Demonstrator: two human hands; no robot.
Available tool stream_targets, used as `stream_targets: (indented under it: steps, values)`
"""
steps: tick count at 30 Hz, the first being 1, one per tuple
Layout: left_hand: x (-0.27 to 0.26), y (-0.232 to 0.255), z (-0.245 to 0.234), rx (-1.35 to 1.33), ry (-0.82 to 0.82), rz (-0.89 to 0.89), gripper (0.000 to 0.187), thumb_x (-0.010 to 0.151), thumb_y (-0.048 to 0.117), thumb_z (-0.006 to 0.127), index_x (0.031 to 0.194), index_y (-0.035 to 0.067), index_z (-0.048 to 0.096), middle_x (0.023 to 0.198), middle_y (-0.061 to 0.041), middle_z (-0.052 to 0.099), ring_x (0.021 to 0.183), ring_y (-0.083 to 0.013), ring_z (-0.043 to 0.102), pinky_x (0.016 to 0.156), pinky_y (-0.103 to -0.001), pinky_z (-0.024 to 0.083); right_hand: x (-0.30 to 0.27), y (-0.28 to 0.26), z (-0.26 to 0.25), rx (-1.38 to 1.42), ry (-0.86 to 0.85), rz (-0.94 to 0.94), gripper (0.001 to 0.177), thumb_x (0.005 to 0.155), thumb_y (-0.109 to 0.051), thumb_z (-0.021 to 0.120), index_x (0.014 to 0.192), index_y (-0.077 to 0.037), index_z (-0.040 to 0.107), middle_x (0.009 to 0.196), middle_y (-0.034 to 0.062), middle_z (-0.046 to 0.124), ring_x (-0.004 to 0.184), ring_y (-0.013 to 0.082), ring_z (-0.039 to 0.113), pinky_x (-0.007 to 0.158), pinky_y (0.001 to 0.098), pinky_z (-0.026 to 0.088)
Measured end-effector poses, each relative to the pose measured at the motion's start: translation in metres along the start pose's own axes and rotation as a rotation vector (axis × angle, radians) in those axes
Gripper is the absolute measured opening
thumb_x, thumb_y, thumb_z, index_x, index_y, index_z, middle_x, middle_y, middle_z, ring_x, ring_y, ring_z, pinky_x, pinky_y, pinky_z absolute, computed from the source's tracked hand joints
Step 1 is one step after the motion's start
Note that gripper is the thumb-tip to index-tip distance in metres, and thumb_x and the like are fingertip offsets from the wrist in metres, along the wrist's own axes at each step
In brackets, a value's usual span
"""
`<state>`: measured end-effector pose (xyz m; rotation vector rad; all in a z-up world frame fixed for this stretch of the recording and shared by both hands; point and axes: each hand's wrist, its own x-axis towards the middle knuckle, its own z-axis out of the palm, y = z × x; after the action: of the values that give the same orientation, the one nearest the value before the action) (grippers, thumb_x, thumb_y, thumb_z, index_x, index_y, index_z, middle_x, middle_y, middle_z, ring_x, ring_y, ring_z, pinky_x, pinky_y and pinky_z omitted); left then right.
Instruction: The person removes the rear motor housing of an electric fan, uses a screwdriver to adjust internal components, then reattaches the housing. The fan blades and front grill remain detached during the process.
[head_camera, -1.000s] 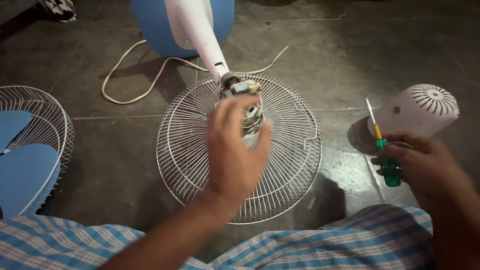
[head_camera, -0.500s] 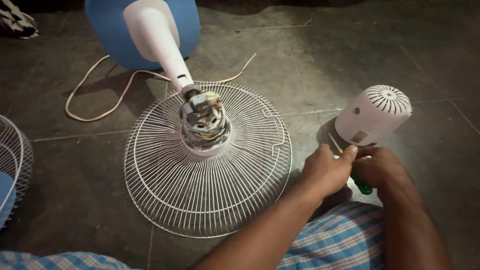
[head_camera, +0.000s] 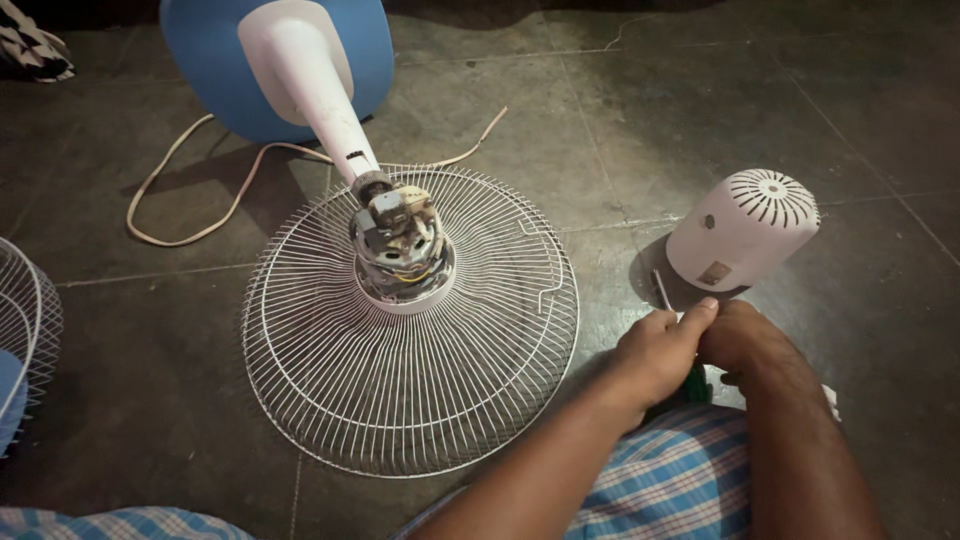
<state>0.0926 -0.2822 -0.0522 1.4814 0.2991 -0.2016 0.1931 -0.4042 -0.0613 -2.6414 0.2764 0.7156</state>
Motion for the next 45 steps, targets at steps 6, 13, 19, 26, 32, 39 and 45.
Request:
stream_targets:
  steps: [6, 13, 19, 26, 32, 39, 45]
  values:
    - [-0.004, 0.002, -0.01, 0.082, 0.065, 0.053, 0.076, 0.088, 0.063, 0.059, 0.126, -0.002, 0.066, 0.116, -0.023, 0.072, 0.11, -0.0323, 0.07, 0.092, -0.042, 0.054, -0.009, -0.004, 0.001, 0.138, -0.004, 0.027, 0.038, 0.09, -0.034, 0.072, 0.118, -0.009, 0.077, 0.109, 0.0174, 0.079, 0.093, 0.0347, 0.072, 0.071, 0.0512, 0.059]
    - [-0.045, -0.007, -0.038, 0.229, 0.098, 0.26, 0.077, 0.092, 0.053, 0.067, 0.144, -0.002, 0.052, 0.138, -0.028, 0.059, 0.126, -0.0372, 0.06, 0.101, -0.045, 0.05, -0.026, -0.013, -0.008, 0.182, 0.003, 0.046, 0.063, 0.077, -0.053, 0.083, 0.125, -0.011, 0.077, 0.116, 0.0173, 0.077, 0.104, 0.0319, 0.07, 0.081, 0.0518, 0.055]
    - [-0.08, -0.011, -0.104, 0.374, 0.095, 0.302, 0.05, 0.087, 0.042, 0.072, 0.12, 0.004, 0.072, 0.119, -0.015, 0.074, 0.111, -0.0265, 0.071, 0.097, -0.04, 0.055, -0.027, -0.013, -0.009, 0.193, 0.095, -0.018, 0.069, 0.07, -0.056, 0.085, 0.118, -0.008, 0.08, 0.109, 0.0201, 0.079, 0.097, 0.0331, 0.072, 0.078, 0.0492, 0.056]
    - [-0.104, 0.026, -0.231, 0.465, 0.319, 0.49, 0.012, 0.087, 0.007, 0.066, 0.096, 0.006, 0.073, 0.09, -0.006, 0.08, 0.084, -0.0153, 0.077, 0.076, -0.031, 0.06, -0.04, -0.031, -0.008, 0.146, 0.224, -0.277, 0.085, 0.072, -0.051, 0.087, 0.133, 0.002, 0.063, 0.116, 0.0218, 0.074, 0.107, 0.0354, 0.074, 0.089, 0.0452, 0.059]
    - [-0.11, 0.089, -0.29, 1.065, 0.46, 0.611, 0.006, 0.075, 0.01, 0.07, 0.078, 0.006, 0.073, 0.073, -0.016, 0.072, 0.068, -0.0306, 0.072, 0.065, -0.044, 0.056, -0.095, -0.086, 0.013, 0.339, 0.258, -0.507, 0.103, 0.064, -0.048, 0.088, 0.148, -0.004, 0.048, 0.143, 0.0259, 0.058, 0.129, 0.0402, 0.059, 0.103, 0.051, 0.052]
    - [-0.063, 0.143, -0.368, 1.454, 0.566, 0.514, 0.026, 0.084, 0.015, 0.069, 0.11, 0.011, 0.07, 0.117, -0.016, 0.073, 0.121, -0.0333, 0.065, 0.1, -0.048, 0.052, -0.146, -0.148, 0.047, 0.369, 0.105, -0.824, 0.135, 0.056, -0.051, 0.092, 0.16, -0.011, 0.018, 0.158, 0.0272, 0.035, 0.146, 0.0393, 0.037, 0.114, 0.0547, 0.036]
    - [0.035, 0.144, -0.385, 1.893, 0.253, 0.415, 0.092, 0.068, 0.025, 0.082, 0.153, 0.031, 0.048, 0.166, -0.016, 0.02, 0.151, -0.0417, 0.01, 0.109, -0.065, 0.015, -0.161, -0.195, 0.101, 0.402, 0.072, -0.931, 0.136, 0.053, -0.05, 0.096, 0.155, -0.004, 0.019, 0.151, 0.0274, 0.039, 0.142, 0.0397, 0.041, 0.114, 0.0518, 0.037]
